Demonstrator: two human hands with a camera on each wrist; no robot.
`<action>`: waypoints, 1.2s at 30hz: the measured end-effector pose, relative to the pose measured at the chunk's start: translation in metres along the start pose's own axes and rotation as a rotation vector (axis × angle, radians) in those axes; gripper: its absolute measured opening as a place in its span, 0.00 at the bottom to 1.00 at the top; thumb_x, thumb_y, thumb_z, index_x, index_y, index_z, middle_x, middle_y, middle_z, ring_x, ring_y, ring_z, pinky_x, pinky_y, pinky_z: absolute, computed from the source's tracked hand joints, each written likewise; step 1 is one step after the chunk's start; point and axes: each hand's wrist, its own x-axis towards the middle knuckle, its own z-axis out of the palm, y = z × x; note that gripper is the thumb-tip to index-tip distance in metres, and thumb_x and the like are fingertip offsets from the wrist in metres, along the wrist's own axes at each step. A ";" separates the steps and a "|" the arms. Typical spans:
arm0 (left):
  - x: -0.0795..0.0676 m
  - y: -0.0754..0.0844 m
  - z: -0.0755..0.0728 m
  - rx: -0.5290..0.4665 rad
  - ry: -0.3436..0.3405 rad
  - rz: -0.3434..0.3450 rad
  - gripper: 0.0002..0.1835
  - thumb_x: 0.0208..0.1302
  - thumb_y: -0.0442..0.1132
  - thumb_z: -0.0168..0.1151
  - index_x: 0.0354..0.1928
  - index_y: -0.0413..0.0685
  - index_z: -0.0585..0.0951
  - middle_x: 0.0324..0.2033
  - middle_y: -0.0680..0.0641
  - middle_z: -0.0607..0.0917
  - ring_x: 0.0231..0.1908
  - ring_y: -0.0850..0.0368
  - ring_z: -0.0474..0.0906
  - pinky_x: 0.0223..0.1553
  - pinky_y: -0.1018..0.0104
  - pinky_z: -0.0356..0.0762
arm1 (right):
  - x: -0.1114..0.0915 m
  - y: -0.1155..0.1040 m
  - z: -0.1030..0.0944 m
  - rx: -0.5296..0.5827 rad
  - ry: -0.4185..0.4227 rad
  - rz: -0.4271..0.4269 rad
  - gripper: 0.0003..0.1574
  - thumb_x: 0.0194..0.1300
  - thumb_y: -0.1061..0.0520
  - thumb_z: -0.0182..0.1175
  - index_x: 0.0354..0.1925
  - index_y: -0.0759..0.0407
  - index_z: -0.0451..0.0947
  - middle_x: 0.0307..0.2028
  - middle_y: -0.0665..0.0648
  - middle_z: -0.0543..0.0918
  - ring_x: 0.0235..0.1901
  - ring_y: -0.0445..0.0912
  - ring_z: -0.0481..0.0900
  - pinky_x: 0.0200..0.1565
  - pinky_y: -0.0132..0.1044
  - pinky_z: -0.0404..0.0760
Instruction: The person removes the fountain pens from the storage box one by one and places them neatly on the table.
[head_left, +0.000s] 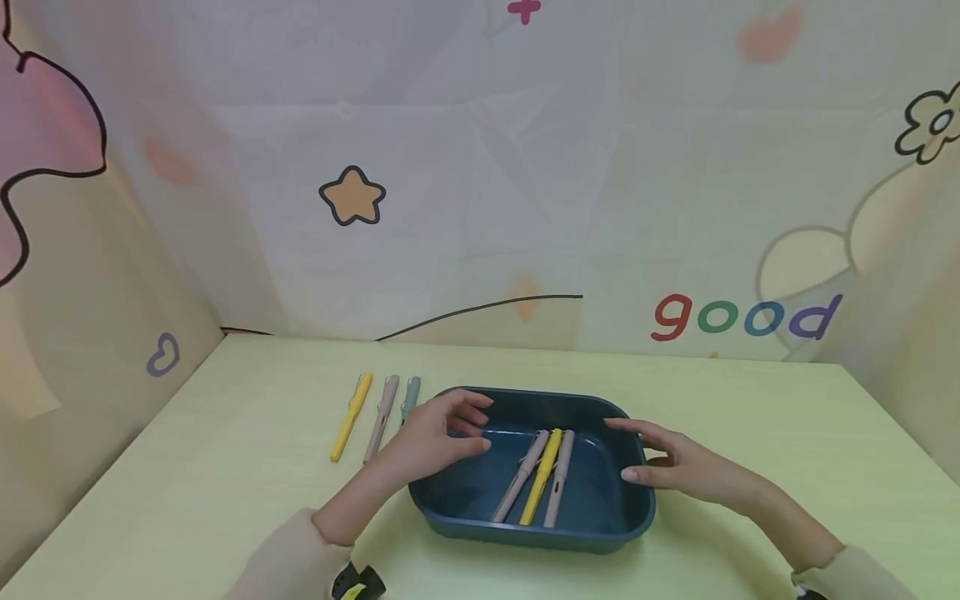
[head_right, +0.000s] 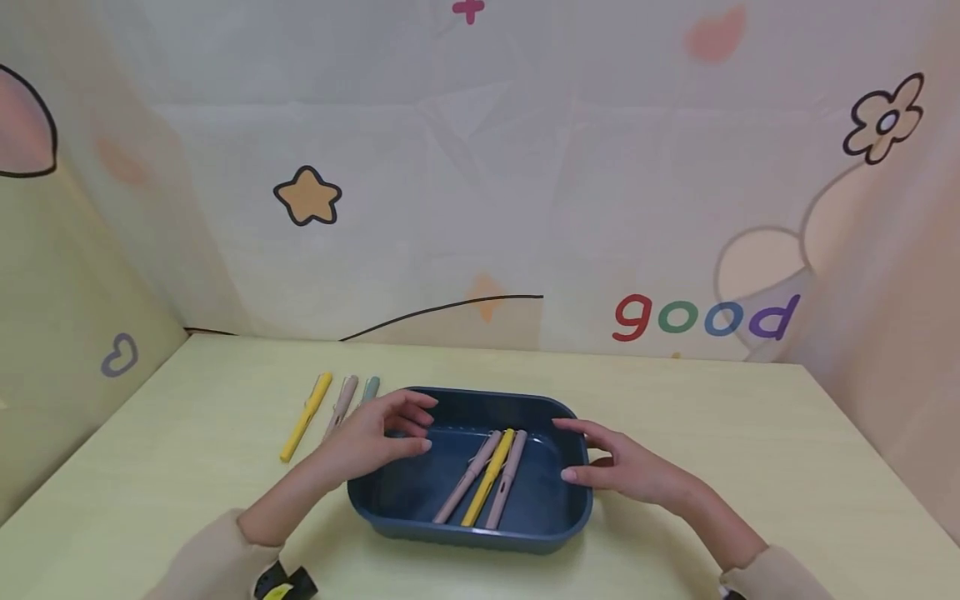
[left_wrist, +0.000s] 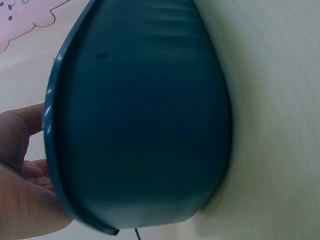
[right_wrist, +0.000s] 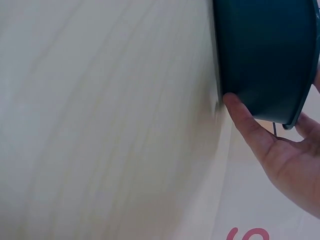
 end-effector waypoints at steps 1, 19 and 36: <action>0.001 0.000 0.002 0.000 -0.008 -0.003 0.23 0.54 0.33 0.64 0.53 0.38 0.73 0.42 0.41 0.80 0.39 0.52 0.77 0.38 0.67 0.77 | 0.000 0.000 0.000 -0.001 0.002 0.002 0.40 0.63 0.53 0.56 0.68 0.57 0.51 0.66 0.74 0.48 0.62 0.74 0.44 0.51 0.59 0.70; 0.015 -0.002 0.035 0.094 -0.184 -0.132 0.26 0.49 0.33 0.68 0.53 0.39 0.73 0.39 0.46 0.79 0.36 0.57 0.76 0.38 0.65 0.76 | 0.000 -0.003 0.000 0.010 -0.004 -0.009 0.40 0.63 0.54 0.56 0.68 0.59 0.51 0.66 0.73 0.45 0.62 0.75 0.41 0.52 0.61 0.68; 0.023 0.004 0.056 0.262 -0.271 -0.277 0.29 0.43 0.30 0.70 0.53 0.38 0.73 0.30 0.50 0.74 0.28 0.59 0.71 0.28 0.68 0.72 | -0.001 -0.003 0.001 0.012 0.007 0.023 0.41 0.62 0.53 0.57 0.68 0.57 0.52 0.66 0.73 0.48 0.62 0.74 0.44 0.52 0.59 0.69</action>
